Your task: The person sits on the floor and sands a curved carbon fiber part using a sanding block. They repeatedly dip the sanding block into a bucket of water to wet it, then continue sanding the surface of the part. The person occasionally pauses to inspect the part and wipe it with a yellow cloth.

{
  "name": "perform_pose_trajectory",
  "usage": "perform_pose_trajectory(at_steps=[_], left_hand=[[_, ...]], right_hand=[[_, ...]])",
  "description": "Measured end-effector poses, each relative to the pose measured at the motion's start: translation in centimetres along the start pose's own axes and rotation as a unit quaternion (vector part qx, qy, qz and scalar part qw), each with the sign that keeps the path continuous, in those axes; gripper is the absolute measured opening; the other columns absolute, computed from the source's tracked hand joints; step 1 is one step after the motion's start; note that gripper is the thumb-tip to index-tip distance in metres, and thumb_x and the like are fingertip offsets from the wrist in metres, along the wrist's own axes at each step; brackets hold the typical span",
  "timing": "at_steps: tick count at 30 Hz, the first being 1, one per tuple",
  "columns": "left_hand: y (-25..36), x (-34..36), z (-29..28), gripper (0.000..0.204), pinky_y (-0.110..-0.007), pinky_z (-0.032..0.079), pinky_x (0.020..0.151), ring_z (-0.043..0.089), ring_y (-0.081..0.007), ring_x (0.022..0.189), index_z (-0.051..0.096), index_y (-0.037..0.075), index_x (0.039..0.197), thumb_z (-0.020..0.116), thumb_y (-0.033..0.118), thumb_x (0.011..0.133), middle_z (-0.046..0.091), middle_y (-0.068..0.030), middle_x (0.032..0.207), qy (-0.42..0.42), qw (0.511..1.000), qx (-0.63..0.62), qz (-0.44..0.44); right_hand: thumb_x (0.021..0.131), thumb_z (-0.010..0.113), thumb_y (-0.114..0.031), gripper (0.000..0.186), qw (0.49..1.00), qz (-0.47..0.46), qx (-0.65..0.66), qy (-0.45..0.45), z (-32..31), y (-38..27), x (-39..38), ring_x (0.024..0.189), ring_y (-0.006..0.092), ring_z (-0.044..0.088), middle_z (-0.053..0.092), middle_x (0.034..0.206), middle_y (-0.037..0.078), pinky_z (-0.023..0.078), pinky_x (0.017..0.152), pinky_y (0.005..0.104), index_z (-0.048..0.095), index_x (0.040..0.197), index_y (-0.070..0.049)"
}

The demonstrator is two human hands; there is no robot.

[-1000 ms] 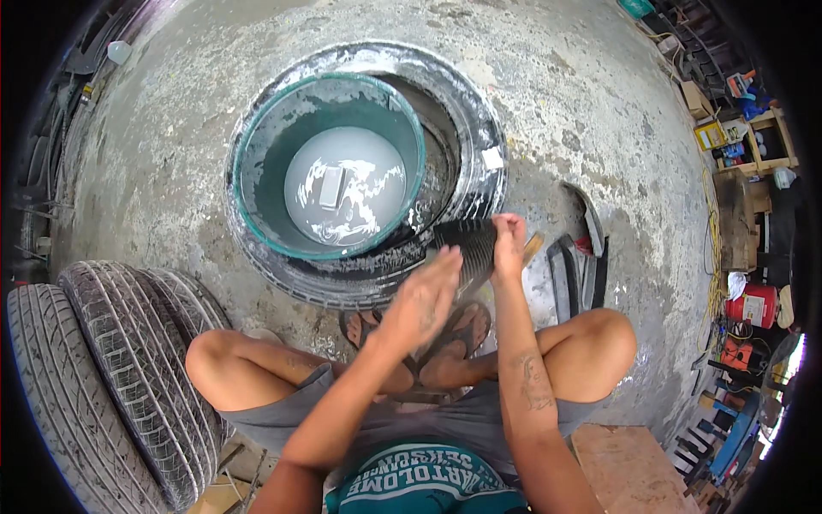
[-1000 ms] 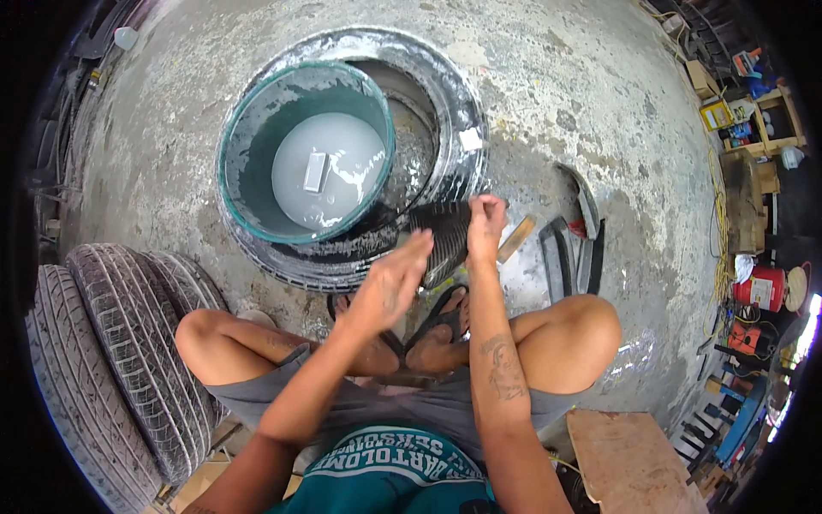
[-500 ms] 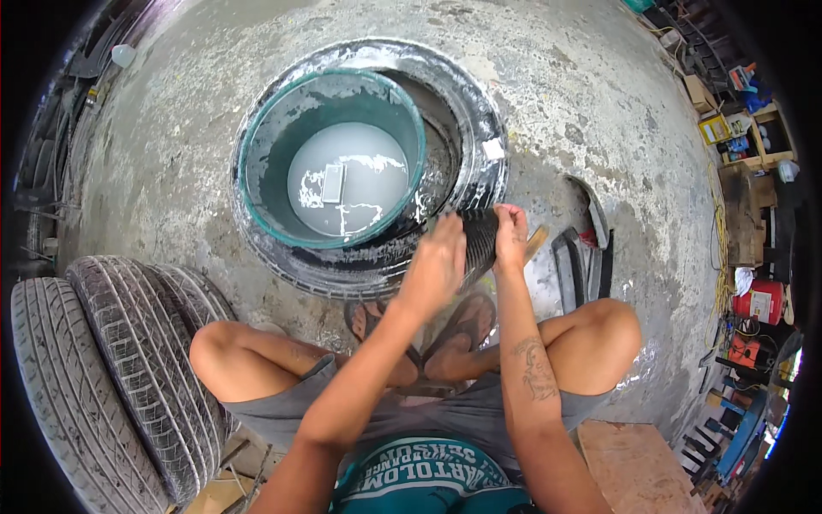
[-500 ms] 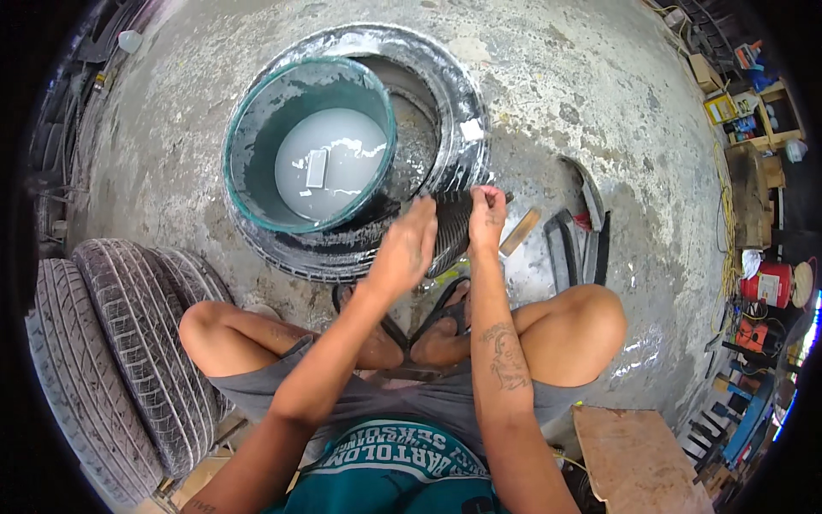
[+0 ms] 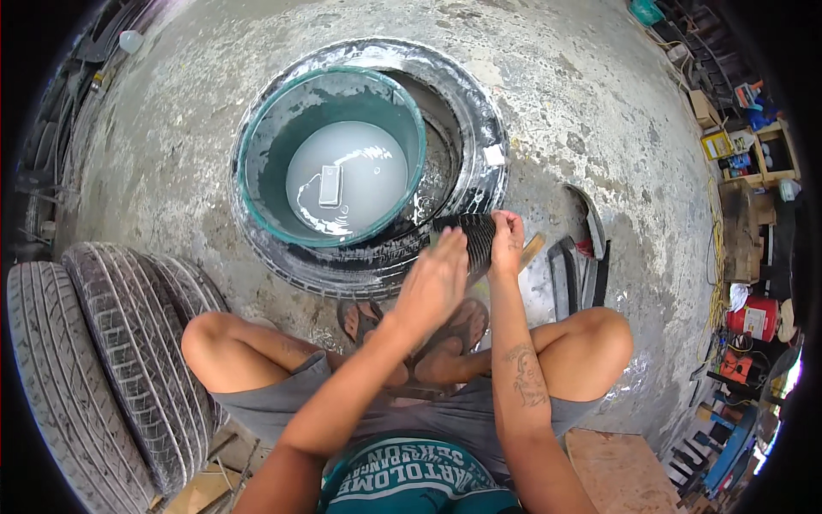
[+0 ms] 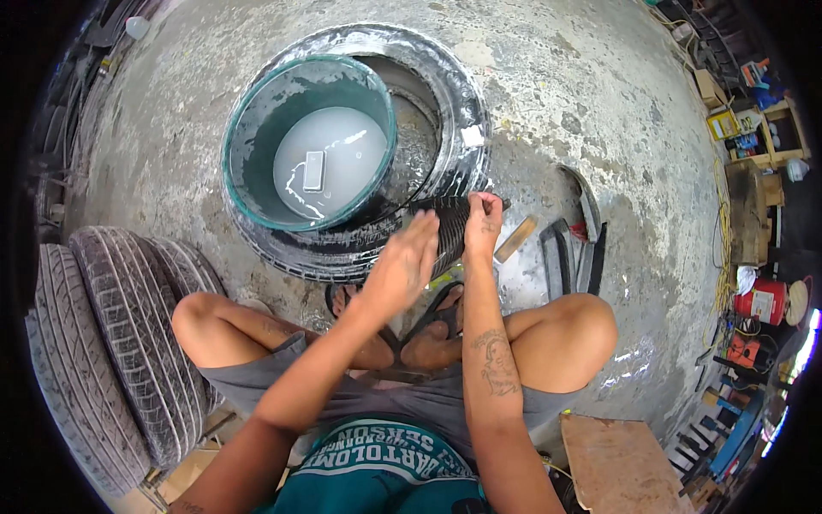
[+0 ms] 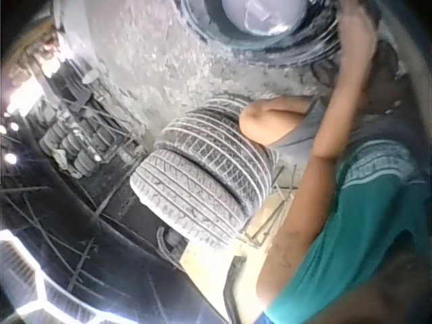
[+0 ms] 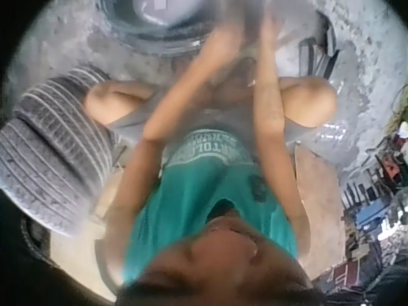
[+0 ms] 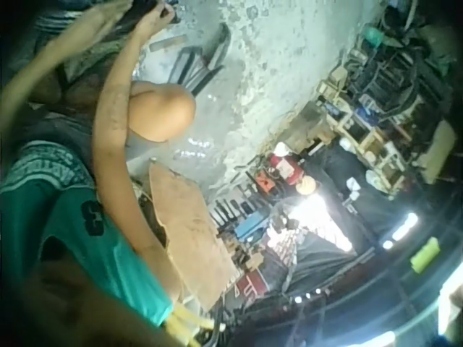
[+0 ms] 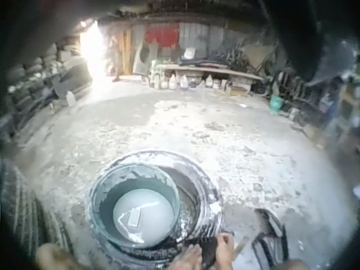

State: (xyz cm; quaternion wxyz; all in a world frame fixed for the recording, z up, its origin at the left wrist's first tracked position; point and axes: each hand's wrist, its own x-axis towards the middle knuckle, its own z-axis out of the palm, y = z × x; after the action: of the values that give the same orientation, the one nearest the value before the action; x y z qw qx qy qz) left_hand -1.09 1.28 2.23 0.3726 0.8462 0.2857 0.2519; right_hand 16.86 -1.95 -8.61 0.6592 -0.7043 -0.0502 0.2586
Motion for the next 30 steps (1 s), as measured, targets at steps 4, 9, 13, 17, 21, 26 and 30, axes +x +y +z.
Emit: perform_pose_trajectory(at_steps=[4,9,13,17,21,26,30], left_hand=[[-4.0,4.5,-2.4,0.035,-0.044,0.049,0.111,0.063,-0.0444,0.127,0.068,-0.009,0.125,0.049,0.015,0.108,0.065,-0.0328,0.132,0.021,0.991,-0.122,-0.057],[-2.5,2.5,-0.3,0.031,-0.047,0.046,0.113,0.060,-0.0445,0.130,0.067,-0.013,0.123,0.053,0.006,0.103,0.064,-0.0327,0.133,-0.008,0.999,-0.033,0.009],[2.2,-0.2,1.6,0.033,-0.051,0.044,0.115,0.057,-0.0506,0.131,0.063,-0.022,0.120,0.054,0.002,0.100,0.062,-0.0389,0.131,0.010,0.998,0.053,0.020],[-2.1,5.3,1.4,0.028,-0.052,0.050,0.106,0.062,-0.0532,0.119,0.065,-0.022,0.110,0.053,0.002,0.100,0.065,-0.0409,0.120,0.005,0.999,-0.013,-0.037],[1.6,0.5,1.2,0.029,-0.052,0.050,0.106,0.062,-0.0525,0.119,0.064,-0.019,0.116,0.054,0.002,0.100,0.063,-0.0390,0.126,0.017,0.996,0.076,0.033],[-0.8,4.9,0.6,0.031,-0.053,0.049,0.108,0.062,-0.0530,0.122,0.063,-0.021,0.119,0.056,0.002,0.099,0.063,-0.0384,0.130,-0.033,0.998,0.017,-0.046],[1.8,0.8,1.2,0.026,-0.054,0.050,0.105,0.062,-0.0522,0.122,0.067,-0.018,0.112,0.053,0.001,0.100,0.065,-0.0382,0.125,0.020,0.999,0.043,0.006]], right_hand=[[0.095,0.072,-0.019,0.017,1.000,-0.013,0.000,-0.001,0.9,-0.3,0.0,0.092,0.0142,0.056,0.064,0.097,0.002,0.045,0.088,0.0298,0.065,0.104,-0.006],[0.096,0.072,-0.017,0.016,1.000,0.008,0.007,-0.010,1.0,-0.3,0.1,0.090,0.0141,0.057,0.065,0.096,0.002,0.046,0.087,0.0293,0.066,0.105,-0.006],[0.096,0.071,-0.017,0.015,1.000,0.001,-0.003,0.015,0.0,-0.4,-0.1,0.089,0.0148,0.059,0.067,0.096,0.003,0.047,0.085,0.0302,0.066,0.104,-0.005],[0.094,0.071,-0.018,0.017,1.000,-0.002,-0.002,0.012,1.6,-1.2,-0.5,0.090,0.0163,0.061,0.069,0.096,0.006,0.049,0.086,0.0313,0.066,0.103,-0.004],[0.093,0.072,-0.019,0.019,0.997,-0.018,-0.063,0.033,0.6,-1.2,-0.8,0.090,0.0162,0.061,0.068,0.095,0.006,0.049,0.085,0.0301,0.066,0.103,-0.004],[0.093,0.073,-0.018,0.018,1.000,0.003,-0.022,0.005,1.6,-1.3,-1.8,0.088,0.0151,0.059,0.067,0.095,0.005,0.048,0.084,0.0297,0.065,0.101,-0.004],[0.094,0.072,-0.018,0.018,0.997,-0.034,-0.060,0.025,0.6,-0.6,-0.3,0.088,0.0152,0.059,0.066,0.095,0.005,0.048,0.084,0.0297,0.065,0.102,-0.004]])
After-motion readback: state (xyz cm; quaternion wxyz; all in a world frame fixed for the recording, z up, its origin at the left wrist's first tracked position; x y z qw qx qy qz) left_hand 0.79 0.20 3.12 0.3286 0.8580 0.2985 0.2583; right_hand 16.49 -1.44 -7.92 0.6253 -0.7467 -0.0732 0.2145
